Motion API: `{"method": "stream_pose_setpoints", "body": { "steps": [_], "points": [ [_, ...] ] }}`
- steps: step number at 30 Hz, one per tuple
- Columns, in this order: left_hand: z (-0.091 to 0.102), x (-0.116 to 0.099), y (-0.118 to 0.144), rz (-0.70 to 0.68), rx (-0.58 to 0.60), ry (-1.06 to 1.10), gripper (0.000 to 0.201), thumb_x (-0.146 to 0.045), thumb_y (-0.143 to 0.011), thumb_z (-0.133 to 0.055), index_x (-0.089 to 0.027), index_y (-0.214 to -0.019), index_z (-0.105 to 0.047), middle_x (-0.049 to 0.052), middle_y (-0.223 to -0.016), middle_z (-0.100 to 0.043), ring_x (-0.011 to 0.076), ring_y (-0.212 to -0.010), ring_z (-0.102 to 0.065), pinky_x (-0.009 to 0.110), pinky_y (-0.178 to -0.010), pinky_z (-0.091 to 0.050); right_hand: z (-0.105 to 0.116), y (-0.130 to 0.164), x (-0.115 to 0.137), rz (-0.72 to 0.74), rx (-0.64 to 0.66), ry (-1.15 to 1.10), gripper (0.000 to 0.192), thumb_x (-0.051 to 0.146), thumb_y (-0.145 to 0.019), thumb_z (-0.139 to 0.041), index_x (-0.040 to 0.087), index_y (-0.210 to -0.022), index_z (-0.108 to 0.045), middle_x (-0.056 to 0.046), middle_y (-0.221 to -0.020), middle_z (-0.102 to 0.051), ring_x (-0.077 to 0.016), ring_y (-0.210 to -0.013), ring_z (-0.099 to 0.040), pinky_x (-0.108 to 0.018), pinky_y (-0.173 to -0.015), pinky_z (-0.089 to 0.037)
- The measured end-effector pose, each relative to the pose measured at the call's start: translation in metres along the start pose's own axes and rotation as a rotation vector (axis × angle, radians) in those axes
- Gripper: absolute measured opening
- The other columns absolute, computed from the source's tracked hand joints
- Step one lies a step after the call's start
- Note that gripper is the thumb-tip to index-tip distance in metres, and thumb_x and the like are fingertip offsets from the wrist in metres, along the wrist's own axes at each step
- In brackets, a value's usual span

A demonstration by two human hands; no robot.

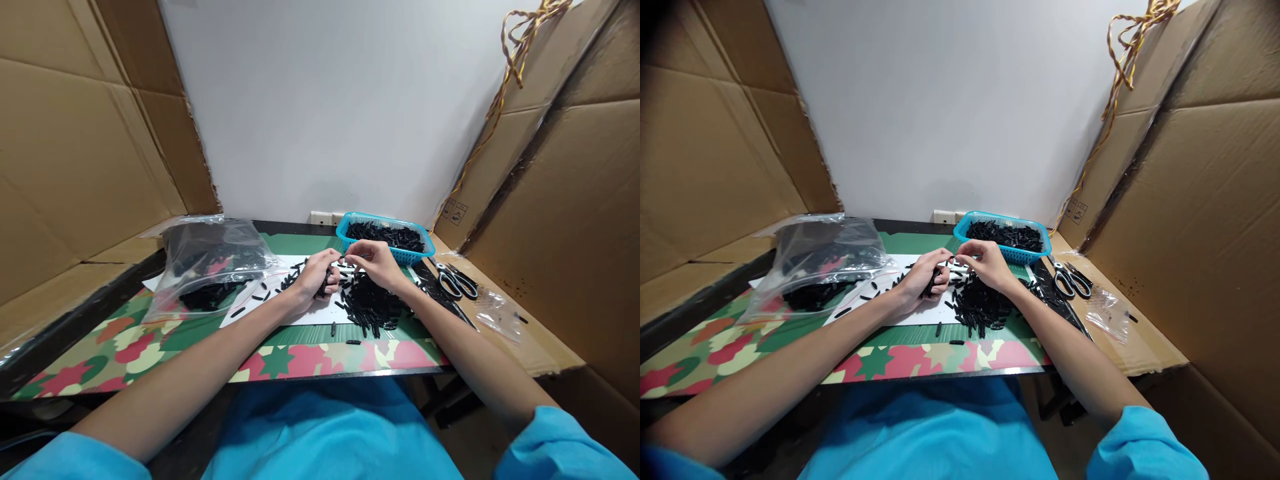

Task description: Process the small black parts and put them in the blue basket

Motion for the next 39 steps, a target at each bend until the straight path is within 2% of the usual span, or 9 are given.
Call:
{"method": "stream_pose_setpoints", "body": {
  "steps": [6, 12, 29, 39],
  "points": [
    [0.0001, -0.0011, 0.0012, -0.005, -0.010, 0.003, 0.024, -0.041, -0.090, -0.065, -0.026, -0.084, -0.046, -0.010, -0.052, -0.039, 0.0080, -0.034, -0.035, 0.014, -0.036, -0.017, 0.0013, 0.0005, -0.0005, -0.006, 0.001, -0.014, 0.037, 0.054, -0.081, -0.082, 0.018, -0.090, -0.075, -0.008, -0.087, -0.077, -0.0217, -0.078, -0.071, -0.030, -0.060, -0.060],
    [0.0013, 0.0005, 0.0005, 0.022, -0.014, 0.007, 0.021, -0.042, -0.090, -0.062, -0.025, -0.085, -0.051, -0.009, -0.053, -0.038, 0.0084, -0.034, -0.035, 0.015, -0.036, -0.018, 0.0023, 0.0002, 0.0019, -0.004, 0.002, 0.011, 0.039, 0.056, -0.082, -0.080, 0.017, -0.087, -0.077, -0.007, -0.082, -0.075, -0.0201, -0.073, -0.068, -0.029, -0.056, -0.057],
    [0.0044, 0.0018, -0.0021, 0.018, -0.030, 0.026, 0.023, -0.041, -0.084, -0.067, -0.024, -0.083, -0.051, -0.009, -0.052, -0.037, 0.0083, -0.035, -0.035, 0.016, -0.034, -0.017, 0.0062, 0.0001, 0.0031, -0.019, 0.012, 0.040, 0.040, 0.058, -0.083, -0.079, 0.018, -0.087, -0.075, -0.006, -0.081, -0.071, -0.0182, -0.071, -0.064, -0.026, -0.053, -0.053],
    [-0.0015, 0.0032, 0.0010, 0.054, 0.008, 0.033, 0.024, -0.041, -0.086, -0.066, -0.024, -0.082, -0.050, -0.009, -0.052, -0.037, 0.0079, -0.035, -0.034, 0.016, -0.035, -0.017, 0.0044, 0.0010, 0.0048, -0.023, 0.029, 0.044, 0.041, 0.058, -0.084, -0.077, 0.018, -0.086, -0.075, -0.005, -0.081, -0.071, -0.0173, -0.070, -0.062, -0.026, -0.053, -0.052]
  ]
}}
Point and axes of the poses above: each hand's wrist, its own y-axis away from the middle knuckle, its own z-axis out of the back of the hand, x = y × z, the point moved 8 cm from there along -y, towards the middle knuckle
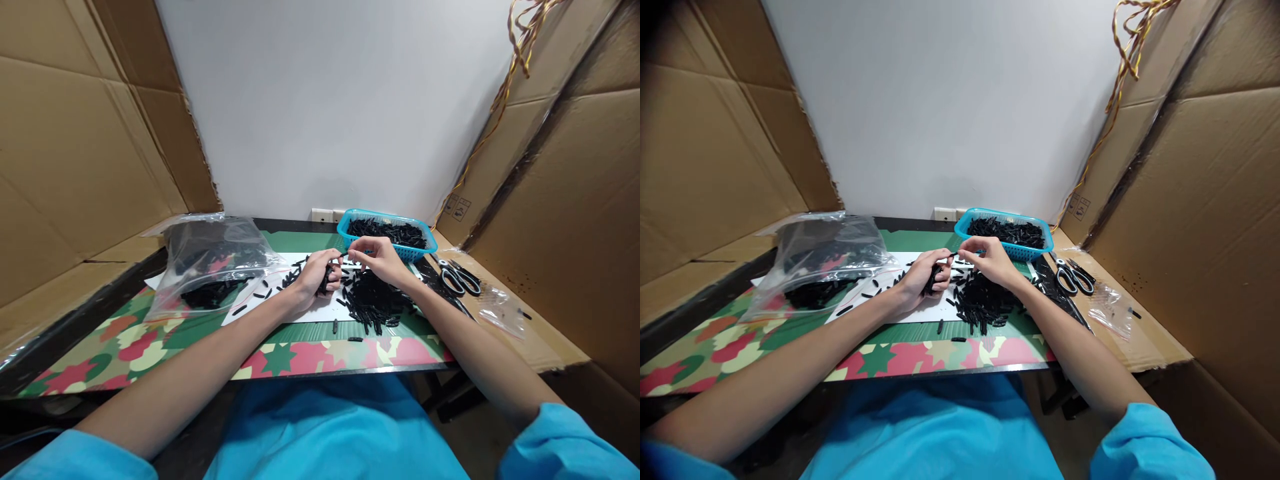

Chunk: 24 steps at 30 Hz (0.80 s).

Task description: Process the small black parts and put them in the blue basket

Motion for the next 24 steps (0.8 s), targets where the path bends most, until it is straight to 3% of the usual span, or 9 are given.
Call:
{"method": "stream_pose_setpoints", "body": {
  "steps": [15, 24],
  "points": [
    [-0.0036, -0.0069, -0.0002, -0.135, 0.052, -0.042, 0.020, -0.040, -0.092, -0.064, -0.024, -0.087, -0.053, -0.009, -0.051, -0.039, 0.0085, -0.035, -0.037, 0.015, -0.035, -0.020, -0.0030, -0.0002, -0.0055, -0.021, 0.074, -0.097, 0.039, 0.056, -0.084, -0.079, 0.017, -0.087, -0.074, -0.003, -0.077, -0.069, -0.0164, -0.068, -0.063, -0.025, -0.054, -0.053],
    [-0.0075, -0.0055, 0.0015, -0.102, 0.070, -0.053, 0.020, -0.039, -0.092, -0.065, -0.023, -0.086, -0.054, -0.009, -0.050, -0.039, 0.0080, -0.035, -0.036, 0.014, -0.035, -0.022, -0.0002, -0.0016, -0.0073, -0.032, 0.051, -0.147, 0.042, 0.059, -0.082, -0.080, 0.019, -0.083, -0.068, -0.001, -0.071, -0.066, -0.0157, -0.064, -0.061, -0.027, -0.053, -0.052]
  ]
}}
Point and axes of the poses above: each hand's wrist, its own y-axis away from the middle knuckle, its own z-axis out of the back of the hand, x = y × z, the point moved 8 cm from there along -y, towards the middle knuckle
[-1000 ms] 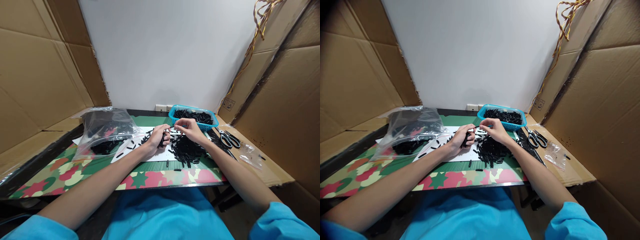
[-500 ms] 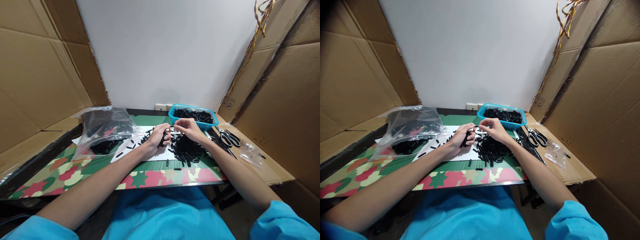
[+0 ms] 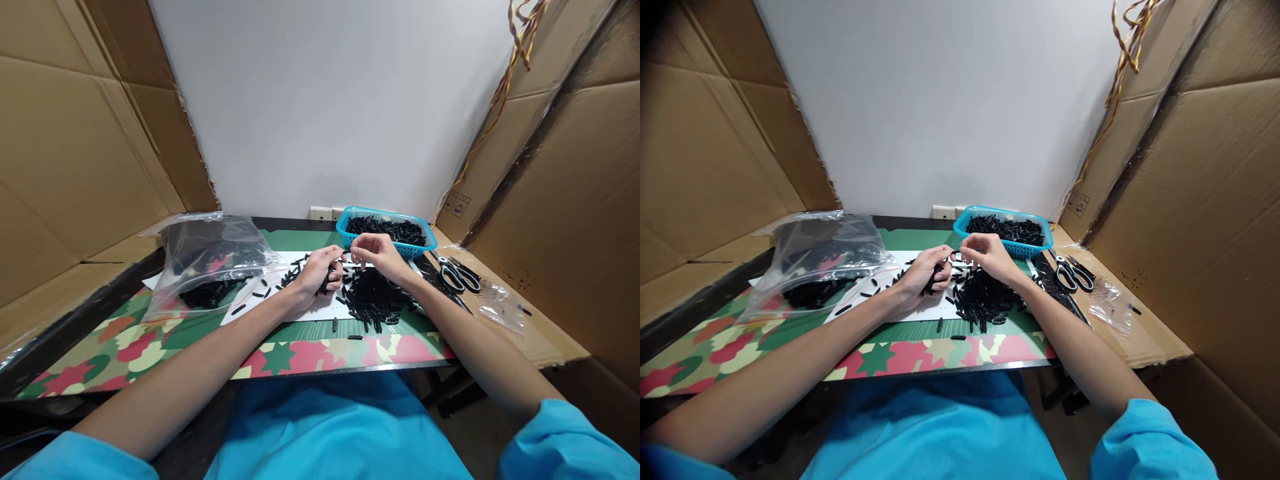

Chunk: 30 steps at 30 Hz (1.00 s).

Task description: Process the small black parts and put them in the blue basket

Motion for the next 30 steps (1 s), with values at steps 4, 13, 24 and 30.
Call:
{"method": "stream_pose_setpoints", "body": {
  "steps": [4, 13, 24, 30],
  "points": [
    [0.001, -0.001, -0.001, -0.007, -0.011, 0.009, 0.022, -0.041, -0.093, -0.063, -0.023, -0.086, -0.053, -0.010, -0.050, -0.038, 0.0078, -0.034, -0.035, 0.014, -0.035, -0.021, -0.005, 0.000, 0.000, -0.012, 0.043, 0.010, 0.043, 0.060, -0.083, -0.078, 0.018, -0.083, -0.067, -0.002, -0.071, -0.065, -0.0160, -0.063, -0.060, -0.027, -0.052, -0.052],
    [0.007, 0.008, -0.001, 0.090, -0.041, 0.017, 0.030, -0.049, -0.096, -0.058, -0.021, -0.084, -0.057, -0.009, -0.050, -0.037, 0.0075, -0.033, -0.033, 0.015, -0.034, -0.019, 0.008, 0.001, 0.007, 0.096, -0.038, 0.136, 0.047, 0.060, -0.096, -0.063, 0.020, -0.073, -0.058, 0.002, -0.067, -0.054, -0.0139, -0.063, -0.050, -0.028, -0.063, -0.046],
    [0.001, 0.020, 0.000, 0.224, -0.023, 0.096, 0.043, -0.064, -0.093, -0.057, -0.025, -0.079, -0.044, -0.008, -0.051, -0.040, 0.0079, -0.032, -0.034, 0.015, -0.034, -0.018, -0.027, 0.008, 0.027, 0.235, 0.135, 0.343, 0.025, 0.047, -0.092, -0.077, 0.022, -0.094, -0.081, -0.005, -0.095, -0.070, -0.0220, -0.091, -0.060, -0.037, -0.085, -0.047],
    [0.002, 0.024, 0.000, 0.231, -0.012, 0.120, 0.043, -0.066, -0.093, -0.057, -0.026, -0.084, -0.045, -0.008, -0.053, -0.043, 0.0088, -0.032, -0.036, 0.015, -0.033, -0.018, -0.031, 0.008, 0.027, 0.251, 0.227, 0.379, 0.024, 0.041, -0.097, -0.072, 0.020, -0.089, -0.079, -0.006, -0.097, -0.068, -0.0225, -0.095, -0.060, -0.037, -0.091, -0.045]
  ]
}}
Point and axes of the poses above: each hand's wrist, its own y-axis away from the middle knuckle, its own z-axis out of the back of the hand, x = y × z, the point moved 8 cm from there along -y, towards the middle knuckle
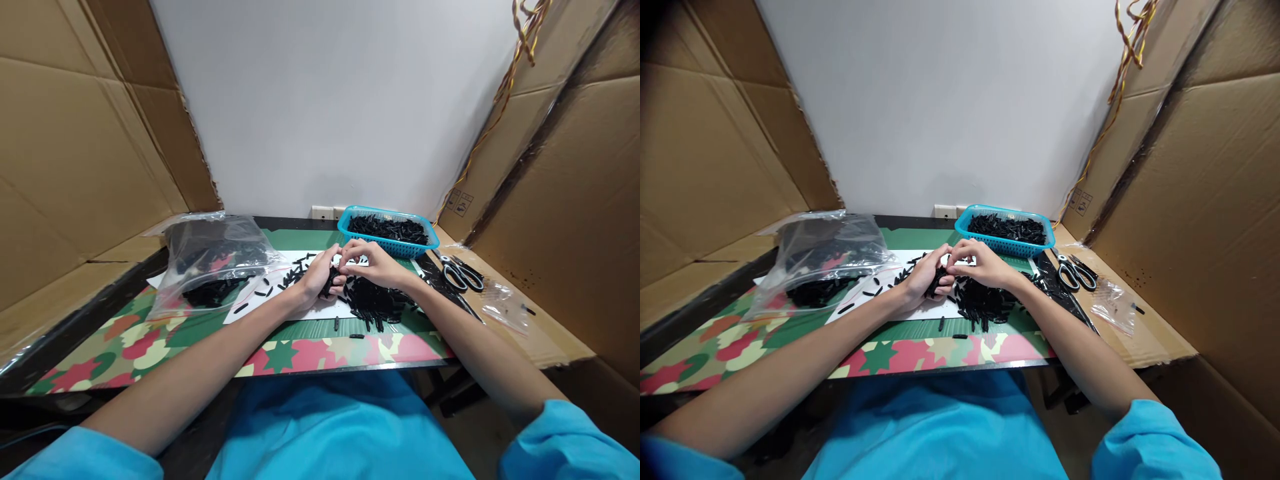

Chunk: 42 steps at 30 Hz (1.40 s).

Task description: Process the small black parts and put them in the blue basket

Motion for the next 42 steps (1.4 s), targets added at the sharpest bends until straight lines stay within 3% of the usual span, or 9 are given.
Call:
{"method": "stream_pose_setpoints", "body": {
  "steps": [8, 14, 26, 30, 34, 38, 42],
  "points": [
    [0.002, 0.000, -0.002, -0.046, -0.018, -0.001, 0.041, -0.065, -0.097, -0.053, -0.026, -0.087, -0.044, -0.008, -0.052, -0.043, 0.0088, -0.032, -0.037, 0.013, -0.033, -0.019, -0.004, 0.000, 0.001, 0.000, 0.038, 0.004, 0.020, 0.039, -0.098, -0.070, 0.020, -0.101, -0.077, -0.006, -0.103, -0.071, -0.0217, -0.095, -0.063, -0.033, -0.084, -0.047],
    [-0.002, -0.002, 0.003, -0.080, -0.023, -0.016, 0.043, -0.070, -0.094, -0.056, -0.028, -0.094, -0.047, -0.008, -0.054, -0.045, 0.0078, -0.034, -0.037, 0.012, -0.035, -0.020, -0.005, 0.000, 0.005, 0.006, 0.045, 0.037, 0.020, 0.037, -0.098, -0.072, 0.019, -0.090, -0.077, -0.005, -0.096, -0.069, -0.0226, -0.096, -0.061, -0.037, -0.093, -0.043],
    [-0.004, 0.005, 0.002, -0.075, -0.021, -0.054, 0.050, -0.074, -0.092, -0.054, -0.025, -0.086, -0.048, -0.008, -0.052, -0.044, 0.0080, -0.033, -0.036, 0.014, -0.035, -0.024, -0.011, 0.003, 0.008, 0.017, 0.120, 0.036, 0.026, 0.042, -0.099, -0.070, 0.020, -0.087, -0.074, -0.005, -0.092, -0.067, -0.0228, -0.091, -0.059, -0.038, -0.091, -0.042],
    [-0.004, -0.002, 0.004, -0.095, -0.027, -0.043, 0.051, -0.073, -0.091, -0.058, -0.025, -0.085, -0.045, -0.008, -0.054, -0.044, 0.0064, -0.035, -0.035, 0.013, -0.036, -0.023, -0.007, 0.002, 0.006, 0.000, 0.059, 0.015, 0.035, 0.051, -0.100, -0.065, 0.019, -0.086, -0.071, -0.005, -0.089, -0.066, -0.0213, -0.088, -0.057, -0.034, -0.083, -0.044],
    [-0.001, -0.008, 0.006, -0.105, -0.036, -0.038, 0.046, -0.070, -0.091, -0.060, -0.026, -0.088, -0.047, -0.009, -0.053, -0.041, 0.0070, -0.033, -0.033, 0.014, -0.035, -0.019, 0.005, 0.001, 0.002, -0.019, -0.080, -0.003, 0.043, 0.059, -0.099, -0.064, 0.019, -0.086, -0.069, -0.004, -0.086, -0.064, -0.0180, -0.078, -0.052, -0.031, -0.071, -0.040],
    [0.001, -0.013, 0.007, -0.119, -0.040, -0.030, 0.038, -0.062, -0.091, -0.064, -0.027, -0.093, -0.050, -0.010, -0.051, -0.040, 0.0074, -0.032, -0.031, 0.015, -0.034, -0.019, 0.020, 0.002, -0.001, -0.038, -0.229, -0.004, 0.042, 0.060, -0.097, -0.066, 0.019, -0.088, -0.069, -0.004, -0.086, -0.061, -0.0173, -0.075, -0.050, -0.031, -0.068, -0.038],
    [-0.003, -0.017, 0.009, -0.126, -0.004, -0.026, 0.034, -0.052, -0.089, -0.067, -0.023, -0.083, -0.051, -0.009, -0.051, -0.038, 0.0064, -0.032, -0.031, 0.016, -0.034, -0.018, 0.028, 0.004, -0.001, -0.050, -0.307, -0.015, 0.042, 0.060, -0.095, -0.068, 0.019, -0.084, -0.069, -0.003, -0.085, -0.060, -0.0167, -0.073, -0.050, -0.031, -0.067, -0.039]
  ]
}}
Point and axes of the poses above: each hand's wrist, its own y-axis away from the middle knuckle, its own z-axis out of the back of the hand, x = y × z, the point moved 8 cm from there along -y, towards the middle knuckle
